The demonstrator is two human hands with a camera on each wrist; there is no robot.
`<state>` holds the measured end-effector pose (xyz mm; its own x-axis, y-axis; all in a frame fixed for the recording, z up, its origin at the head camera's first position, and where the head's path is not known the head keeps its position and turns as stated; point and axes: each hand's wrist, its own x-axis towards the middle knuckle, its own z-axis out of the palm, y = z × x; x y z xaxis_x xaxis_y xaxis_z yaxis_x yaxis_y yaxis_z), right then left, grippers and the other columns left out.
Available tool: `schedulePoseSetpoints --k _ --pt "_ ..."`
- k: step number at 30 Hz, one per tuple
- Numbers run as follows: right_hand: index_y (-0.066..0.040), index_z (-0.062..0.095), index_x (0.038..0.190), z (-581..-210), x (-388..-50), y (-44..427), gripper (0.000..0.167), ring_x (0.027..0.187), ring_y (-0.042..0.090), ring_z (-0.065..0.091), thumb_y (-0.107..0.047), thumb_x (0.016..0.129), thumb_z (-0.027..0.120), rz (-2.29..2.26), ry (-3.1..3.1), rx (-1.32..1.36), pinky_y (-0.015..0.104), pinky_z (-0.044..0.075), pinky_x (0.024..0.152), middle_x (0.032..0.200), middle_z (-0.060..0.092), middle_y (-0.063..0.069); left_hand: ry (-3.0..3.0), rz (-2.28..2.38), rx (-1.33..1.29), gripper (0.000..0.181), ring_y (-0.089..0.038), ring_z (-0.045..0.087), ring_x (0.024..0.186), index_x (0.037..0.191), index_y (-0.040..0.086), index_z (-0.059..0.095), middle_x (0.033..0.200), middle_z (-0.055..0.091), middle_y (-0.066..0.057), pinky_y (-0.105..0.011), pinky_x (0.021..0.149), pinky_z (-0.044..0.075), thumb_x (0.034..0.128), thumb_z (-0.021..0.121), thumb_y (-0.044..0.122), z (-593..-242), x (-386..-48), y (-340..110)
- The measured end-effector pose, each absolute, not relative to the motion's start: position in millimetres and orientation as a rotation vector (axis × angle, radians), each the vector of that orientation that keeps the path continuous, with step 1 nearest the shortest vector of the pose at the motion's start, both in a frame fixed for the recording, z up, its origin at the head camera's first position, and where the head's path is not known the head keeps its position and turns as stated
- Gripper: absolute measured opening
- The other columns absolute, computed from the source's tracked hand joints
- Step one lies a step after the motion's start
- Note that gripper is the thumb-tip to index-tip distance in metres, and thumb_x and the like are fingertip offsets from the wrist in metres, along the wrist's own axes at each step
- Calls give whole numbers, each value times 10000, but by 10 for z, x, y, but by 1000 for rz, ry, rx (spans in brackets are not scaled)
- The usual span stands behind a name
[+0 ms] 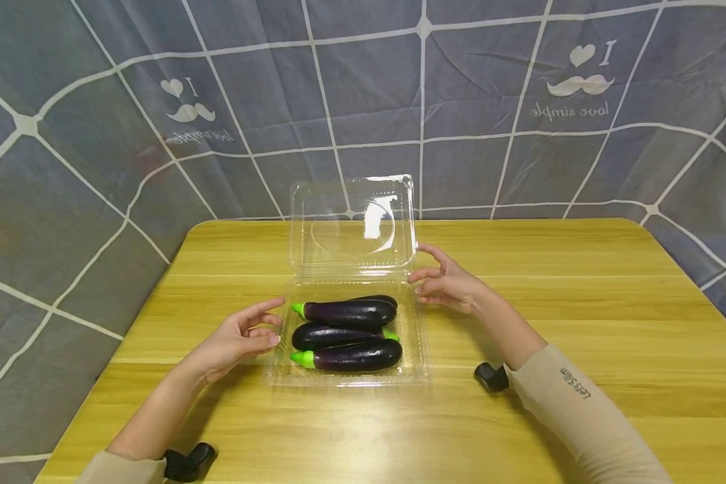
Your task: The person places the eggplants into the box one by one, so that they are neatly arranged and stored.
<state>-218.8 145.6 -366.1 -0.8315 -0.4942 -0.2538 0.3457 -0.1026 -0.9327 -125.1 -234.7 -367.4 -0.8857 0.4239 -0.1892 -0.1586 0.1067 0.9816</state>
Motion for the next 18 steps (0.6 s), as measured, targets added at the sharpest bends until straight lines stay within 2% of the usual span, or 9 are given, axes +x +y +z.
schedulePoseSetpoints --k 10,18 --pt "-152 154 1455 -3667 -2169 1453 837 674 156 557 222 787 493 -1989 1656 -183 256 501 622 944 569 80 1968 1829 264 683 -97 563 889 1446 -37 227 1143 447 -126 -234 775 513 881 608 7 -3678 -1244 -2349" --pt "-104 232 1366 -3674 -2156 1444 711 656 157 552 216 790 501 -2000 1682 -195 257 497 609 928 582 76 1971 1829 265 679 -100 558 883 1446 -31 233 1139 449 -120 -230 770 512 882 608 8 -3688 -1245 -2354"
